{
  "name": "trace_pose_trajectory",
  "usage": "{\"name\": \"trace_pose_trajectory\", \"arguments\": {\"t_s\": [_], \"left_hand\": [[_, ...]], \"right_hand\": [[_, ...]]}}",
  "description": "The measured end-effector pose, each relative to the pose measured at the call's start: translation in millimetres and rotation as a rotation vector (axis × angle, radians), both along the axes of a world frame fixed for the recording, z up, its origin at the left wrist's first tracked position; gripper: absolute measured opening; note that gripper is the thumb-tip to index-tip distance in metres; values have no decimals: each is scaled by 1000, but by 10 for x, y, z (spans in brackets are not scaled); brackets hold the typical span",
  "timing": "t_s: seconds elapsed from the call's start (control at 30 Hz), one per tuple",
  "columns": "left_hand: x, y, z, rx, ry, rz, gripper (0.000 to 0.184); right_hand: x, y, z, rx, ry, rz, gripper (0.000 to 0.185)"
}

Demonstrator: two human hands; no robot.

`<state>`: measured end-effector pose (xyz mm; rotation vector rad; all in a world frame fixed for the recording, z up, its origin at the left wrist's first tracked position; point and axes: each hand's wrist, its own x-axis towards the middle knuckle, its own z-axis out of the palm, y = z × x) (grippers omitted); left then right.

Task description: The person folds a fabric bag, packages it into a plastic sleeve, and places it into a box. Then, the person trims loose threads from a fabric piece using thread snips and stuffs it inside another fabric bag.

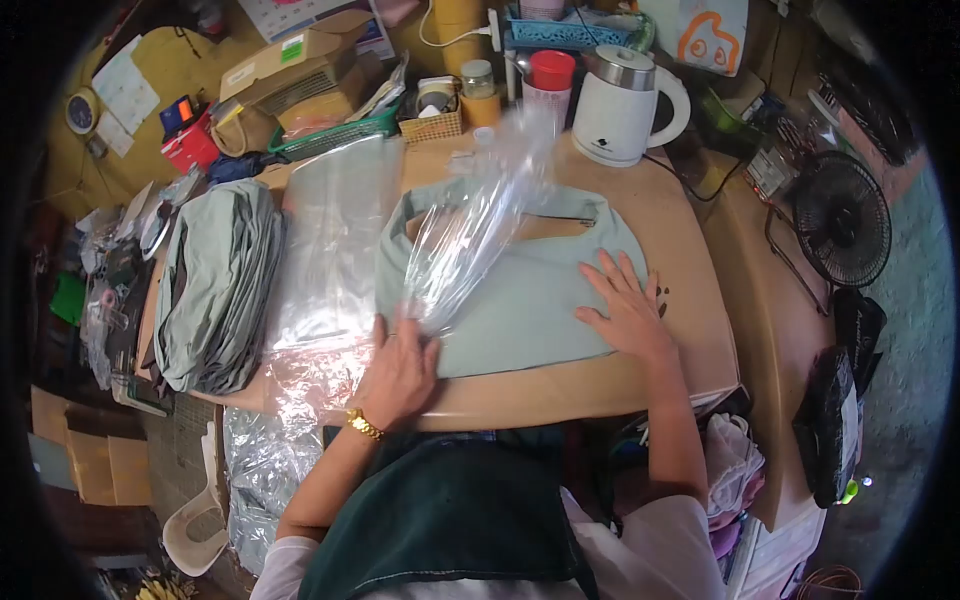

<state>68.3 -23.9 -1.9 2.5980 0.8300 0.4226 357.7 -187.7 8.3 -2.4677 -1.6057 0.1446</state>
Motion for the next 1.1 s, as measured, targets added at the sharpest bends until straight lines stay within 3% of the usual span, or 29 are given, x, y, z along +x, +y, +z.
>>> {"name": "trace_pose_trajectory", "arguments": {"t_s": [0.03, 0.17, 0.3, 0.43, 0.47, 0.57, 0.63, 0.7, 0.73, 0.77, 0.8, 1.0, 1.07, 1.1], "left_hand": [[-80, 113, -95, 173, -46, 23, 23], [-137, 244, 0, 54, -36, 54, 37], [203, -100, 512, 167, -69, 21, 58], [342, 92, -288, 147, -54, -39, 58], [322, 122, -290, 131, -82, -48, 59], [290, 56, -93, 253, 45, -13, 55], [358, -98, 35, 256, 30, -18, 62], [410, -213, 63, 195, 39, 8, 72], [416, -132, -101, 199, 19, 30, 84], [386, -90, -227, 205, 15, 43, 84], [378, -30, -206, 160, 17, -1, 85], [320, -57, -74, 38, 50, -145, 89], [321, -273, -99, -26, 63, -324, 78], [305, -332, -155, -27, 63, -327, 78]], "right_hand": [[44, -79, -95, 51, -12, -45, 67], [-238, -149, -143, 21, -65, -74, 70], [-550, -52, -192, 31, -48, -220, 73], [-762, -65, -170, 5, 45, -317, 77], [-776, -115, -156, 9, 46, -311, 77], [-773, -410, -42, 9, 142, -186, 86], [-701, -627, 205, -82, 380, 174, 101], [-758, -737, 234, -105, 323, 190, 100], [-695, -832, 106, 7, 297, 183, 90], [-678, -881, 28, 124, 269, 178, 80], [-743, -892, 52, 237, 195, 150, 58], [-607, -855, -6, 459, -75, 200, 31], [-616, -545, 351, 536, -151, 271, 19], [-763, -148, 793, 543, -149, 360, 15]]}}
